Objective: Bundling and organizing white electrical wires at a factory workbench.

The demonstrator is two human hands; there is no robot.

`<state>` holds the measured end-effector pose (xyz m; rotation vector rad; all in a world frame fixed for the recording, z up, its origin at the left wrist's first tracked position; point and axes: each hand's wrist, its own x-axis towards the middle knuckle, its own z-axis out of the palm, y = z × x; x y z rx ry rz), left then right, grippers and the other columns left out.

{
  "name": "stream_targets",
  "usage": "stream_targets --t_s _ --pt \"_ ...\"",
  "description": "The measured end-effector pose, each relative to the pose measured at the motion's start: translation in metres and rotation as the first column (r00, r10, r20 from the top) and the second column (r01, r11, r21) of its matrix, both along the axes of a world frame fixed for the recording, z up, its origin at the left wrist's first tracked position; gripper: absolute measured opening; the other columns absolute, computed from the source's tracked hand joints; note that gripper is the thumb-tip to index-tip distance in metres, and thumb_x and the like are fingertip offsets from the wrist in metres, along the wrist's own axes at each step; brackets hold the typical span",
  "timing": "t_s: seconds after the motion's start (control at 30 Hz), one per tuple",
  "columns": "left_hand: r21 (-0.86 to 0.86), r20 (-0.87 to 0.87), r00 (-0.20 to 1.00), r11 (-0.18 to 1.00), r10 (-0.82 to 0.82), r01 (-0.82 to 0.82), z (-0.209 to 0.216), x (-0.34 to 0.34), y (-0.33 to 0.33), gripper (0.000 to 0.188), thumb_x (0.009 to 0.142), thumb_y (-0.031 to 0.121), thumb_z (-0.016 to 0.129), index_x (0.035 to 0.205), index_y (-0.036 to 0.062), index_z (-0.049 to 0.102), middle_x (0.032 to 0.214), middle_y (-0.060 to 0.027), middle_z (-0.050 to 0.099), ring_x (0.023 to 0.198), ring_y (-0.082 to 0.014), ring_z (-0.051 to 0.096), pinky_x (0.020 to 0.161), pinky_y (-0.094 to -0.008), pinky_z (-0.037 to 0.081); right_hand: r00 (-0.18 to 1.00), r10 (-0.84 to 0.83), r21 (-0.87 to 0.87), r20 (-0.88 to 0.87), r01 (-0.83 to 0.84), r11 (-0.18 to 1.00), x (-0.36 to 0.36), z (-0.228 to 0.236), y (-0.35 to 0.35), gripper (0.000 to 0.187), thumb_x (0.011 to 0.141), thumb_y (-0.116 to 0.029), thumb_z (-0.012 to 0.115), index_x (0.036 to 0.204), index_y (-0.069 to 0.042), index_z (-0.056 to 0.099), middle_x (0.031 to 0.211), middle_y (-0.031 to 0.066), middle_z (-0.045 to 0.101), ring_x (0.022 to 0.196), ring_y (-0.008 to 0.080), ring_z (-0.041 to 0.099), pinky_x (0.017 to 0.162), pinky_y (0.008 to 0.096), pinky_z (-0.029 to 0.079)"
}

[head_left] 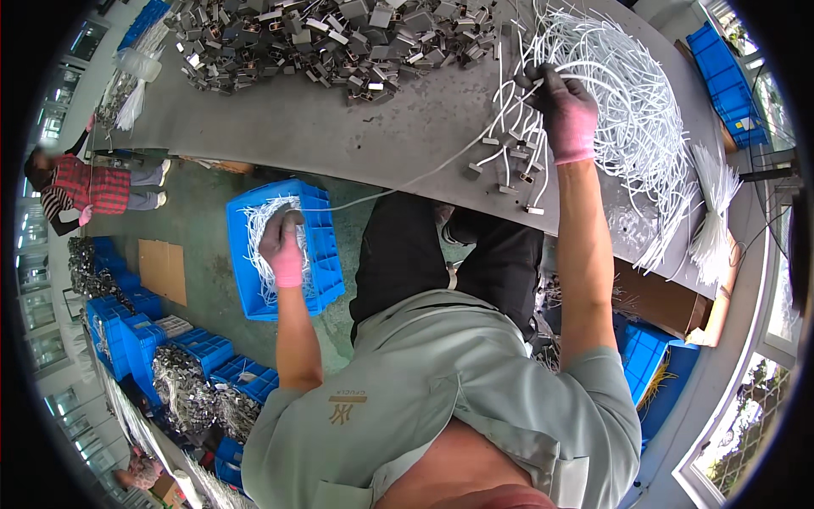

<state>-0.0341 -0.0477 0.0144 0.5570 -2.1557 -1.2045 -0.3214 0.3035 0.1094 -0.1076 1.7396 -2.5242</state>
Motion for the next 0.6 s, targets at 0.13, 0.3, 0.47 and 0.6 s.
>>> stream_targets --t_s 0.13,0.3,0.47,0.6 --pt "-0.432 -0.009 1.000 0.901 0.028 -0.029 0.002 -0.006 -0.023 0.016 0.091 0.011 0.054 0.096 -0.0009 0.064 0.083 -0.0089 0.067 0.077 -0.0193 0.064 0.070 -0.0312 0.051 0.996 -0.069 0.001 -0.053 0.069 0.998 -0.011 -0.010 -0.026 0.026 0.093 -0.015 0.058 0.106 0.008 0.058 0.096 0.0156 0.067 0.086 0.0276 0.069 0.070 0.0313 0.057" --pt "-0.514 0.023 0.992 0.853 0.122 -0.093 -0.072 -0.008 -0.017 0.019 0.084 0.017 0.063 0.098 0.0047 0.059 0.079 -0.0120 0.058 0.074 -0.0303 0.056 0.070 -0.0421 0.045 0.974 -0.190 0.005 0.120 0.191 0.982 -0.004 -0.076 -0.072 0.023 0.089 -0.011 0.063 0.096 0.011 0.061 0.090 0.0173 0.067 0.081 0.0253 0.069 0.077 0.0357 0.059" --pt "-0.418 0.137 0.977 0.904 0.166 -0.095 -0.122 0.005 -0.008 0.024 0.091 0.026 0.053 0.083 0.0030 0.054 0.074 -0.0185 0.054 0.069 -0.0386 0.052 0.065 -0.0483 0.041 0.977 -0.073 0.116 0.198 0.050 0.992 0.024 -0.104 -0.112 0.022 0.090 -0.010 0.060 0.100 0.009 0.061 0.090 0.0166 0.067 0.076 0.0247 0.069 0.065 0.0316 0.059" --pt "-0.344 0.152 0.983 0.938 0.103 -0.045 -0.119 -0.014 0.000 0.031 0.093 0.027 0.049 0.077 0.0015 0.051 0.073 -0.0227 0.053 0.069 -0.0427 0.051 0.062 -0.0495 0.040 0.976 0.213 0.740 -0.054 -0.104 0.664 0.018 -0.159 -0.123 0.025 0.091 -0.016 0.059 0.104 0.004 0.062 0.091 0.0173 0.068 0.082 0.0234 0.068 0.073 0.0310 0.056"
